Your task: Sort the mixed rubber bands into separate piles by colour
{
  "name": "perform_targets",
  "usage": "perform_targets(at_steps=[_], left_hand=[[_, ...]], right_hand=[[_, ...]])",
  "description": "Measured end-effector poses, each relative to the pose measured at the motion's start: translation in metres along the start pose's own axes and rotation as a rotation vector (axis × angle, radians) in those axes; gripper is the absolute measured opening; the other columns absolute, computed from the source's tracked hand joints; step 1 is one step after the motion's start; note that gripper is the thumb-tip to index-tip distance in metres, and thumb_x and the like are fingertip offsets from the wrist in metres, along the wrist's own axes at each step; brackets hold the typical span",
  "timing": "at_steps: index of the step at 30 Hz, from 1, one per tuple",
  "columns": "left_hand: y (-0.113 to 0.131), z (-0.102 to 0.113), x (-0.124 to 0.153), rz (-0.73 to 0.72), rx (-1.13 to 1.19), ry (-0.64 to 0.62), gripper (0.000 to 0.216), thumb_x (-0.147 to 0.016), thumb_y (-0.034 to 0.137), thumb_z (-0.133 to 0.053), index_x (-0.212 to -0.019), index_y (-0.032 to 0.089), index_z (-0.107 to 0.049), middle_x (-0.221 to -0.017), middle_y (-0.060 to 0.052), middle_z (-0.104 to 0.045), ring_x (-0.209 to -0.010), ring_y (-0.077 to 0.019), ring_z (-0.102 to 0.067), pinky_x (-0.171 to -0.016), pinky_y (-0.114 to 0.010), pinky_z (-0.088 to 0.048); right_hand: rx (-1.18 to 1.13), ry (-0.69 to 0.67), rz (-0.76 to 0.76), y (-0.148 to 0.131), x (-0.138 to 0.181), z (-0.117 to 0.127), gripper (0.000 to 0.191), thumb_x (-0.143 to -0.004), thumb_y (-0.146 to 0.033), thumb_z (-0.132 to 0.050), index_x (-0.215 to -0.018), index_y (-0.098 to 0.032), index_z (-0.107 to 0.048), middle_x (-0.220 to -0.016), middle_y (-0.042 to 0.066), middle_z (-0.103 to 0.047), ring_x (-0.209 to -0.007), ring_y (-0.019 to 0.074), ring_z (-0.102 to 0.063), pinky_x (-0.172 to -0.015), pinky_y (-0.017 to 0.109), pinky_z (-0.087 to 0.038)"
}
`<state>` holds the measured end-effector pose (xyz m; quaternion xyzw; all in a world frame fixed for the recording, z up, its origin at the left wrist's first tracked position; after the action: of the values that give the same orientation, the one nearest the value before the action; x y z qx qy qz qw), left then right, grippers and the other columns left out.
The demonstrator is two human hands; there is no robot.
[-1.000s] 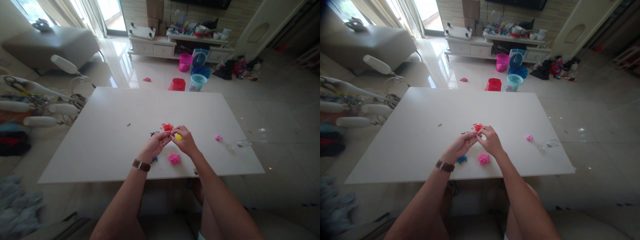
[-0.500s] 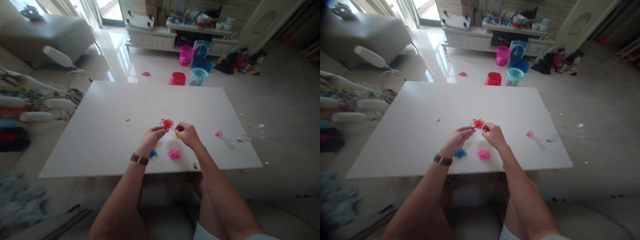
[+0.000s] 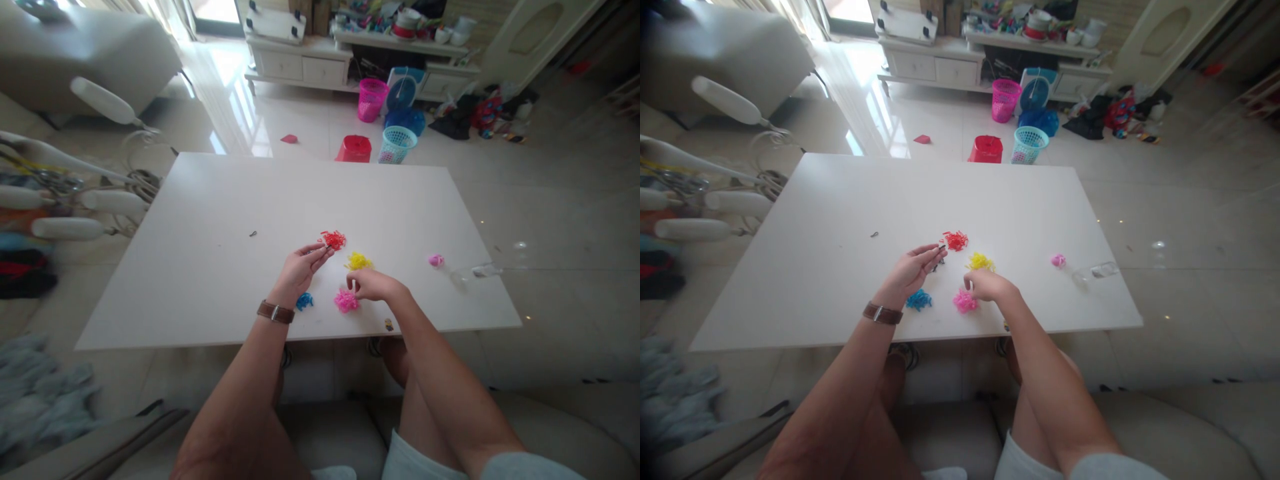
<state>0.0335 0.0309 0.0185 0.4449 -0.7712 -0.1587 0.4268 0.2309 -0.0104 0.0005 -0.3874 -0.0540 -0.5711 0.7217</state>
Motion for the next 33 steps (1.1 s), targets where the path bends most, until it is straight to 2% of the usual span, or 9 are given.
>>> perform_targets(at_steps=[4,8,10,12,15,17,20,27,33], left_hand=[[0.000,0.000,0.000,0.028,-0.003,0.015,0.011,-0.083,0.000,-0.069,-0.092,0.005,-0.072,-0.094,-0.017,-0.077,-0.100,-0.0211,-0.075,-0.103,-0.030,-0.055],[0.000,0.000,0.001,0.025,-0.002,-0.007,0.010,-0.083,0.001,-0.070,-0.092,0.005,-0.073,-0.097,-0.018,-0.077,-0.102,-0.0221,-0.075,-0.105,-0.032,-0.055],[0.000,-0.001,0.001,0.024,-0.008,-0.017,0.008,-0.084,0.002,-0.068,-0.090,0.004,-0.074,-0.096,-0.018,-0.077,-0.098,-0.0211,-0.075,-0.104,-0.032,-0.055],[0.000,-0.002,0.002,0.028,-0.019,-0.025,0.008,-0.086,0.001,-0.067,-0.088,0.003,-0.074,-0.095,-0.018,-0.077,-0.094,-0.0199,-0.076,-0.103,-0.031,-0.056],[-0.001,-0.003,0.003,0.043,-0.029,-0.035,0.007,-0.085,0.001,-0.068,-0.087,0.003,-0.074,-0.094,-0.017,-0.077,-0.092,-0.0191,-0.076,-0.103,-0.031,-0.056],[-0.002,-0.004,0.003,0.054,-0.036,-0.046,0.006,-0.084,0.002,-0.070,-0.087,0.004,-0.075,-0.094,-0.017,-0.077,-0.093,-0.0192,-0.076,-0.103,-0.031,-0.055],[-0.004,-0.005,0.004,0.065,-0.066,-0.084,0.005,-0.083,0.002,-0.071,-0.086,0.004,-0.075,-0.094,-0.018,-0.077,-0.093,-0.0193,-0.076,-0.104,-0.031,-0.055],[-0.005,-0.004,0.005,0.065,-0.142,-0.095,0.007,-0.083,0.001,-0.069,-0.084,0.004,-0.075,-0.093,-0.018,-0.077,-0.088,-0.0189,-0.076,-0.101,-0.031,-0.056],[0.002,0.000,0.002,0.001,-0.133,0.016,0.004,-0.081,0.006,-0.070,-0.083,0.005,-0.073,-0.088,-0.018,-0.077,-0.093,-0.0237,-0.076,-0.099,-0.034,-0.057]], right_hand=[[0.039,-0.017,-0.007,-0.001,-0.001,-0.003,0.027,-0.060,0.001,-0.076,-0.075,-0.021,-0.068,-0.067,-0.001,-0.068,-0.058,0.0146,-0.062,-0.050,0.023,-0.039],[0.009,0.061,-0.007,-0.002,-0.001,0.004,0.017,-0.070,-0.009,-0.078,-0.075,-0.021,-0.068,-0.063,-0.001,-0.066,-0.053,0.0134,-0.059,-0.054,0.024,-0.042],[-0.010,0.175,-0.013,-0.005,0.000,0.012,0.009,-0.077,-0.015,-0.076,-0.079,-0.020,-0.069,-0.067,0.000,-0.068,-0.058,0.0139,-0.061,-0.059,0.025,-0.044],[-0.071,0.348,0.011,-0.009,0.002,0.021,0.002,-0.084,-0.020,-0.070,-0.082,-0.019,-0.070,-0.071,0.001,-0.070,-0.064,0.0145,-0.063,-0.064,0.026,-0.045],[-0.295,0.576,0.120,-0.019,0.005,0.030,0.016,-0.092,-0.030,-0.061,-0.086,-0.019,-0.071,-0.078,0.003,-0.073,-0.071,0.0152,-0.065,-0.070,0.027,-0.049],[-0.466,0.649,0.197,-0.026,0.005,0.031,0.020,-0.092,-0.035,-0.062,-0.090,-0.019,-0.073,-0.086,0.004,-0.076,-0.077,0.0161,-0.068,-0.074,0.028,-0.052],[-0.599,0.665,0.247,-0.032,0.004,0.029,0.021,-0.087,-0.036,-0.069,-0.097,-0.019,-0.075,-0.091,0.005,-0.077,-0.081,0.0179,-0.070,-0.078,0.031,-0.056],[-0.538,0.703,0.285,-0.038,0.002,0.025,0.011,-0.084,-0.027,-0.068,-0.085,-0.020,-0.077,-0.086,0.004,-0.076,-0.076,0.0172,-0.069,-0.073,0.030,-0.055],[-0.494,0.733,0.199,-0.032,-0.007,0.023,0.013,-0.086,-0.028,-0.064,-0.082,-0.020,-0.073,-0.081,0.003,-0.075,-0.072,0.0160,-0.067,-0.071,0.029,-0.053]])
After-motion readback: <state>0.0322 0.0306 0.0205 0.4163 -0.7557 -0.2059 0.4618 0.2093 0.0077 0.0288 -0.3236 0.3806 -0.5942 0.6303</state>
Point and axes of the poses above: each hand's wrist, its own x-axis away from the middle knuckle, its own z-axis out of the back of the hand, y = z × x, the point moved 1 cm from there along -x, towards the middle knuckle
